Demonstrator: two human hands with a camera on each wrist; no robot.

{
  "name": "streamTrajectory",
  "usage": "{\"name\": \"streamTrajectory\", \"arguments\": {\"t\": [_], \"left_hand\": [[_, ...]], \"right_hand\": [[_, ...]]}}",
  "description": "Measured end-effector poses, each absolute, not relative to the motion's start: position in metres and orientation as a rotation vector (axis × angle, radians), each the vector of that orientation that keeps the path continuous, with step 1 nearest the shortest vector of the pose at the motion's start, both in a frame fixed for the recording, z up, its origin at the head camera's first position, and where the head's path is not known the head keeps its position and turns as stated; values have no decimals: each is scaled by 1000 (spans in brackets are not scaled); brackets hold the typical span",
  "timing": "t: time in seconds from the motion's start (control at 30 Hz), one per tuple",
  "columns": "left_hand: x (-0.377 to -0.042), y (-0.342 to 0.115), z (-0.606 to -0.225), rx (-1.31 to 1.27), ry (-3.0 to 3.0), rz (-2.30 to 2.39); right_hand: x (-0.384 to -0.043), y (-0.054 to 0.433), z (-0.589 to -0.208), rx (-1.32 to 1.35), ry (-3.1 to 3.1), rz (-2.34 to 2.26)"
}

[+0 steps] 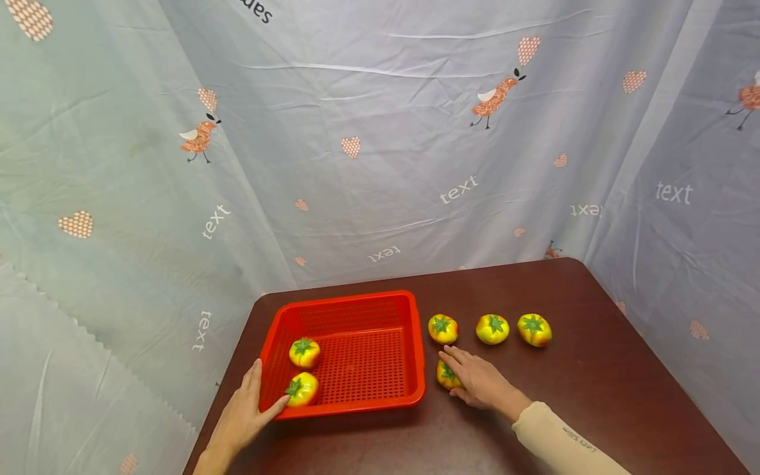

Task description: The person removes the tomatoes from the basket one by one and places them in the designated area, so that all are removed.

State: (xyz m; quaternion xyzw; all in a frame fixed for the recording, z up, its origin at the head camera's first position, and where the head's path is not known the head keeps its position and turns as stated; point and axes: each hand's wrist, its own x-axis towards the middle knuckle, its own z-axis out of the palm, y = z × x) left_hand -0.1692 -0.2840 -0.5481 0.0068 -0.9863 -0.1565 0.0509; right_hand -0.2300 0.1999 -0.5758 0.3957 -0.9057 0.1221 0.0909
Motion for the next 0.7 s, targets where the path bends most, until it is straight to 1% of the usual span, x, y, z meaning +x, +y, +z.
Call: {"name": "streamTrajectory", "arguments": {"t": [0.2,0.5,0.7], "left_hand": [[-169,-284,-548,16,-2997,-481],[-169,-284,-549,9,-2987,-481],[-169,-285,-550,11,-2987,-487]], "right_hand": [[-237,199,-564,1148,-2716,393],[-248,196,-536,1252,-2706,420],[-260,189,-514,1205,-2755,469]]}}
